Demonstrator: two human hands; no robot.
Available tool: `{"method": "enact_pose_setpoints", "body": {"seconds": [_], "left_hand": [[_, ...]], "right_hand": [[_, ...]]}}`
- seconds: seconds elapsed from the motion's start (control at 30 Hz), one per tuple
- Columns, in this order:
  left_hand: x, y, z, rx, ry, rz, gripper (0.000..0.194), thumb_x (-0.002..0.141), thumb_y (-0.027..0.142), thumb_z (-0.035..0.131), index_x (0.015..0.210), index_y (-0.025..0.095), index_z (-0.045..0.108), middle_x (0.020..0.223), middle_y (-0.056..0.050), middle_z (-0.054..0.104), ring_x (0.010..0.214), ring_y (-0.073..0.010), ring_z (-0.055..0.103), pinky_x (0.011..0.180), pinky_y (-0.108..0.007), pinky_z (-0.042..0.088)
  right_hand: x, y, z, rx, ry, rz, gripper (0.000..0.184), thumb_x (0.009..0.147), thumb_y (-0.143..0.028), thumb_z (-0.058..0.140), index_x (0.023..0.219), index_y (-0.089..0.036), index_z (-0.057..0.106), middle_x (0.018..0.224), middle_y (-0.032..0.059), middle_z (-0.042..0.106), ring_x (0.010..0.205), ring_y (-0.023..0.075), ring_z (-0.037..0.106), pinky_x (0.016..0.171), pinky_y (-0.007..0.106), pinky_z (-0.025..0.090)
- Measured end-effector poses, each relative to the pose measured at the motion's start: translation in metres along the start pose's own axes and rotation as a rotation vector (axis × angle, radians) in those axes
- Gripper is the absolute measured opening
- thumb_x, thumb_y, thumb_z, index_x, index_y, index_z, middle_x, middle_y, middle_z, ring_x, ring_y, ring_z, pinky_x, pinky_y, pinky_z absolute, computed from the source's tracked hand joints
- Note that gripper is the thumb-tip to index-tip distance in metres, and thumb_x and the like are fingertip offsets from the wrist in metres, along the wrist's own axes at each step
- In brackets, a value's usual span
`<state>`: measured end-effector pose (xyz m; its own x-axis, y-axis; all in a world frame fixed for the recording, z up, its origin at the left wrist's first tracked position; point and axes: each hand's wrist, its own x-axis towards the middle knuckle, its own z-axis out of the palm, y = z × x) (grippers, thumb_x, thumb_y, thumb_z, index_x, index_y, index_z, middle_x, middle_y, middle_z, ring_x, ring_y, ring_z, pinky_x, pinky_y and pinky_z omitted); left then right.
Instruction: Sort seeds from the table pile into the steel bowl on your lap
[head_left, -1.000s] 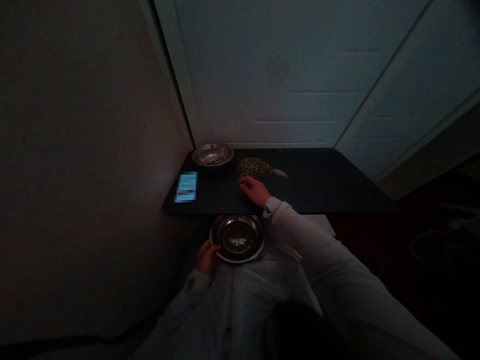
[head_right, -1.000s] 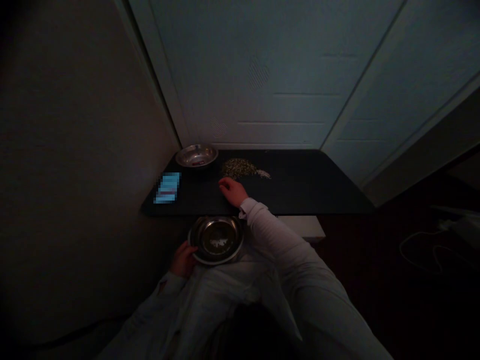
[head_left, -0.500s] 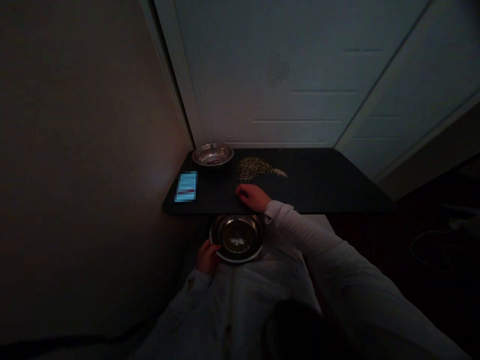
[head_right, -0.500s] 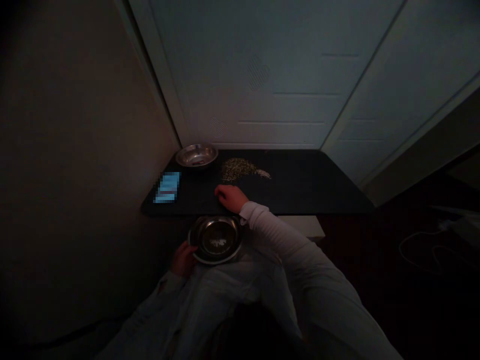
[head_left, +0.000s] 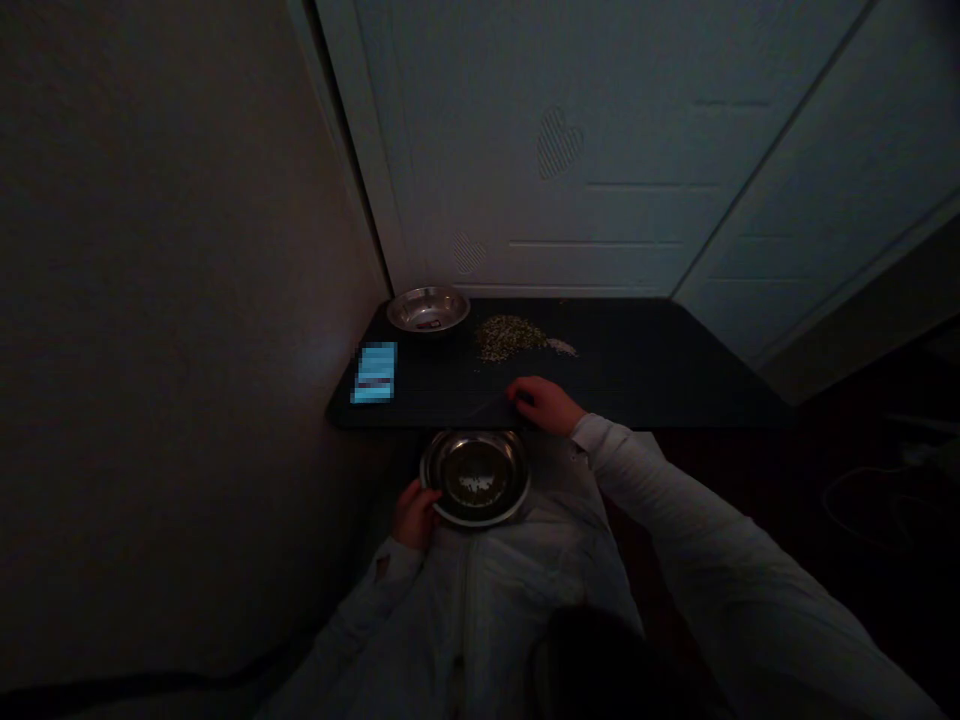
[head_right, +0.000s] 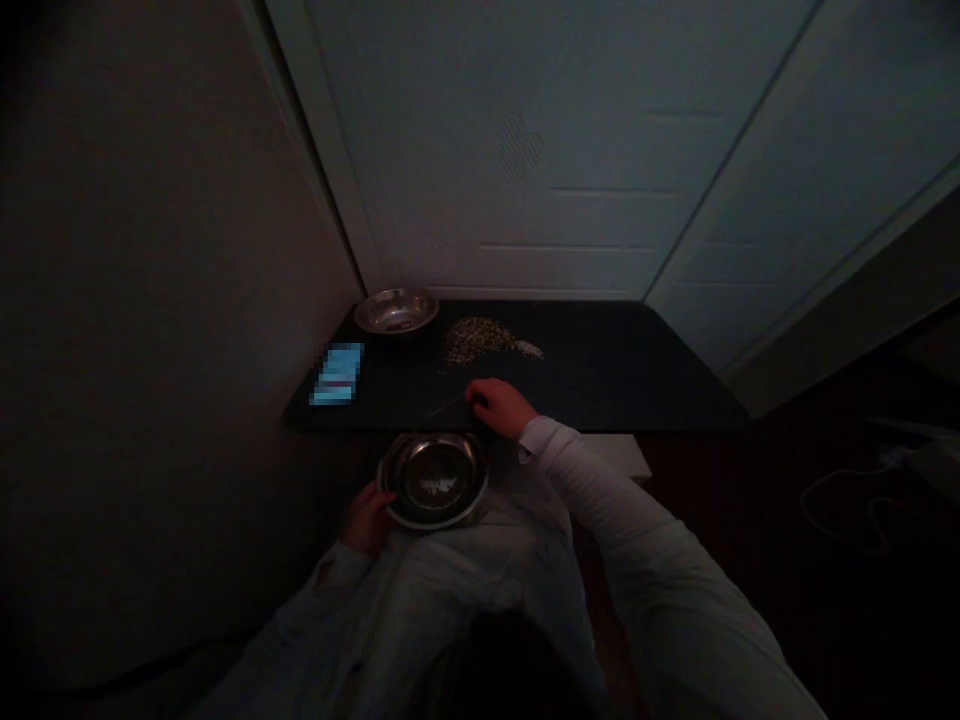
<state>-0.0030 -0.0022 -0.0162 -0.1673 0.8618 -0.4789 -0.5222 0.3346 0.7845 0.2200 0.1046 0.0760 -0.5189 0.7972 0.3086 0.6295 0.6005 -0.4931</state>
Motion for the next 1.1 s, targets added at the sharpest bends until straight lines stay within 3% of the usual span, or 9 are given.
{"method": "enact_pose_setpoints", "body": {"seconds": [0.17, 0.43, 0.67, 1.1], "left_hand": [[-0.001, 0.001, 0.001, -0.002, -0.013, -0.001, 0.027, 0.044, 0.012, 0.059, 0.071, 0.015, 0.057, 0.049, 0.004, 0.058, 0.044, -0.0098, 0.051, 0.040, -0.020, 0.034], [-0.001, 0.000, 0.002, 0.003, 0.008, 0.010, 0.024, 0.044, 0.013, 0.058, 0.067, 0.016, 0.057, 0.045, 0.005, 0.055, 0.040, -0.0085, 0.049, 0.038, -0.019, 0.031], [-0.002, 0.002, 0.002, 0.023, -0.003, 0.001, 0.025, 0.043, 0.013, 0.058, 0.068, 0.016, 0.058, 0.048, 0.004, 0.057, 0.044, -0.0105, 0.051, 0.041, -0.021, 0.034], [-0.005, 0.002, 0.004, 0.024, -0.020, -0.004, 0.025, 0.042, 0.011, 0.058, 0.067, 0.015, 0.058, 0.049, 0.004, 0.058, 0.044, -0.0108, 0.051, 0.043, -0.022, 0.035]], "right_hand": [[-0.003, 0.005, -0.006, 0.069, 0.133, 0.059, 0.012, 0.071, -0.021, 0.043, 0.079, -0.017, 0.052, 0.078, 0.0023, 0.055, 0.075, 0.0129, 0.049, 0.070, 0.027, 0.037], [-0.006, 0.023, -0.008, 0.269, 0.352, 0.309, 0.020, 0.069, -0.030, 0.046, 0.083, -0.017, 0.051, 0.073, 0.0007, 0.055, 0.066, 0.0111, 0.049, 0.063, 0.025, 0.039], [-0.011, 0.031, 0.002, 0.359, 0.397, 0.428, 0.027, 0.067, -0.027, 0.045, 0.091, -0.017, 0.050, 0.067, -0.0009, 0.053, 0.059, 0.0103, 0.048, 0.058, 0.025, 0.039], [-0.018, 0.017, 0.003, 0.206, 0.294, 0.417, 0.023, 0.066, -0.023, 0.045, 0.087, -0.019, 0.052, 0.060, -0.0031, 0.052, 0.054, 0.0092, 0.046, 0.054, 0.022, 0.035]]}}
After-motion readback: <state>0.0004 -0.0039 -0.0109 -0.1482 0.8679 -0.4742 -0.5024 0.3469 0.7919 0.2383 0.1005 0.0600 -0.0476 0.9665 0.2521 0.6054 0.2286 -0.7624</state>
